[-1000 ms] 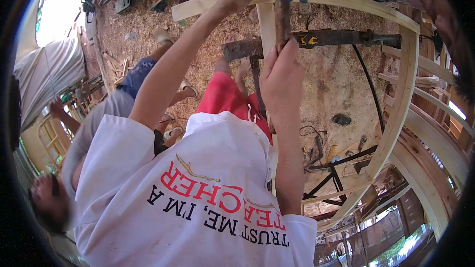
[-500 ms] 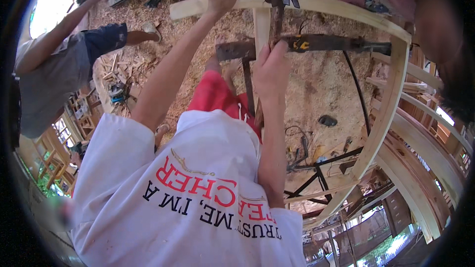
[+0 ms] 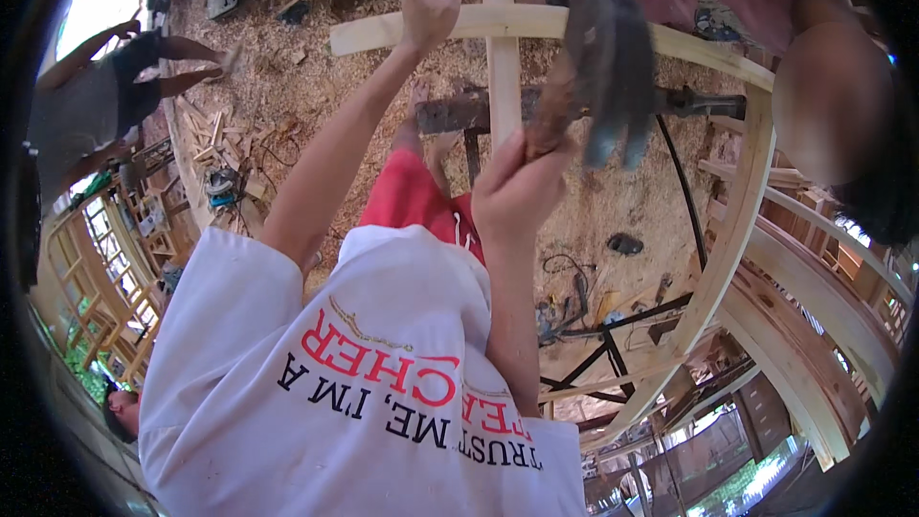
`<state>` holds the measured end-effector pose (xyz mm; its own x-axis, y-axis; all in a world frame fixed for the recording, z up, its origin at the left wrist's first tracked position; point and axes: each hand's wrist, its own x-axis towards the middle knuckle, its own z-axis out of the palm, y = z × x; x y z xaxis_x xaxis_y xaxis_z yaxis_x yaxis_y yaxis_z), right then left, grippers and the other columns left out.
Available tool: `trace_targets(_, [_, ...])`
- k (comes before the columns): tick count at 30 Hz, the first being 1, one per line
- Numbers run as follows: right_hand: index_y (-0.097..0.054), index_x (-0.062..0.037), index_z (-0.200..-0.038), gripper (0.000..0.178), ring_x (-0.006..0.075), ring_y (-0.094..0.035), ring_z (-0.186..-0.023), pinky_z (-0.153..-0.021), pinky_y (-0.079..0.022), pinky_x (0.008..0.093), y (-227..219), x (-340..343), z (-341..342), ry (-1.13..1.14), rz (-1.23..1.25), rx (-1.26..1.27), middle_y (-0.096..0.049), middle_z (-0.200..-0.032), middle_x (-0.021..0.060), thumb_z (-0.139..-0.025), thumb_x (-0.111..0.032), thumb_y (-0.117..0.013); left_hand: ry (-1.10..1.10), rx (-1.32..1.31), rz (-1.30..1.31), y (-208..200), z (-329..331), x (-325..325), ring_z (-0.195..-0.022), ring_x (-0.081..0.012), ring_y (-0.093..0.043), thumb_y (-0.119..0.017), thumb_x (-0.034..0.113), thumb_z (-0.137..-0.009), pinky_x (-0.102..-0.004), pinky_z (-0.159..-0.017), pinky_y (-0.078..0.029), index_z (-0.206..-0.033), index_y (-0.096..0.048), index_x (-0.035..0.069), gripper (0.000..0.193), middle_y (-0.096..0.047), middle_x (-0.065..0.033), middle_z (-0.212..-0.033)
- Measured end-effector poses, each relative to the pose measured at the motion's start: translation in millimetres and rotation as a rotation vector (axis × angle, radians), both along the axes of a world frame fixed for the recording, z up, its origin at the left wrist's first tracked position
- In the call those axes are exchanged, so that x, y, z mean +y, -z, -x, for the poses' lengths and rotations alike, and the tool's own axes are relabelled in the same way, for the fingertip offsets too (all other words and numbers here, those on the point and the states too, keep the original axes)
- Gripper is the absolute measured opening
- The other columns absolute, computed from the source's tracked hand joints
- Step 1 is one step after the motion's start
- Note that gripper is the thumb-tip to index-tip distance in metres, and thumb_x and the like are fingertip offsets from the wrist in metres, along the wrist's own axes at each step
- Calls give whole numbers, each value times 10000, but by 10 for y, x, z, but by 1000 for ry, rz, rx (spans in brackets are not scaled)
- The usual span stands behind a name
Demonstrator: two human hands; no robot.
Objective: The person uses a measuring tape and pencil to mark wood, hammers nails into a wooden frame, and uses a hand saw to cut a piece of wood.
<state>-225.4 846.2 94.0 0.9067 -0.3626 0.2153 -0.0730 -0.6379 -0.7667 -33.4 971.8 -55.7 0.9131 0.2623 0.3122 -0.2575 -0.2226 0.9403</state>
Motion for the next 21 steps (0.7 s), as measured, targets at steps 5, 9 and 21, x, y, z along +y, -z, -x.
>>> trace_targets(5, [-478,60,-1042,253,548,-634,-765,-627,-490,607,403,-50,-311,-76,101,489,-638,-773,329,-1017,-183,-545,26,75,56,-83,20,-138,-563,-65,-476,-741,183,-903,-290,-528,-407,-820,-611,11,231,-559,-24,-595])
trace_targets(9, [-473,48,-1069,271,546,-642,-810,-656,-498,615,308,113,-349,-53,271,-3,-649,-822,354,-1023,-212,-538,-13,77,71,-23,-53,-10,-564,-77,-494,-723,210,-924,-295,-540,-418,-837,-636,3,241,-578,-39,-607])
trace_targets(21, [-500,-4,-1021,292,446,-667,-652,-574,-514,538,810,-211,-212,-114,169,388,-658,-726,238,-1039,-293,-536,341,671,-39,-36,-457,359,-725,-158,-598,-556,453,-1018,-334,-653,-481,-1125,-609,-25,492,-648,-101,-815])
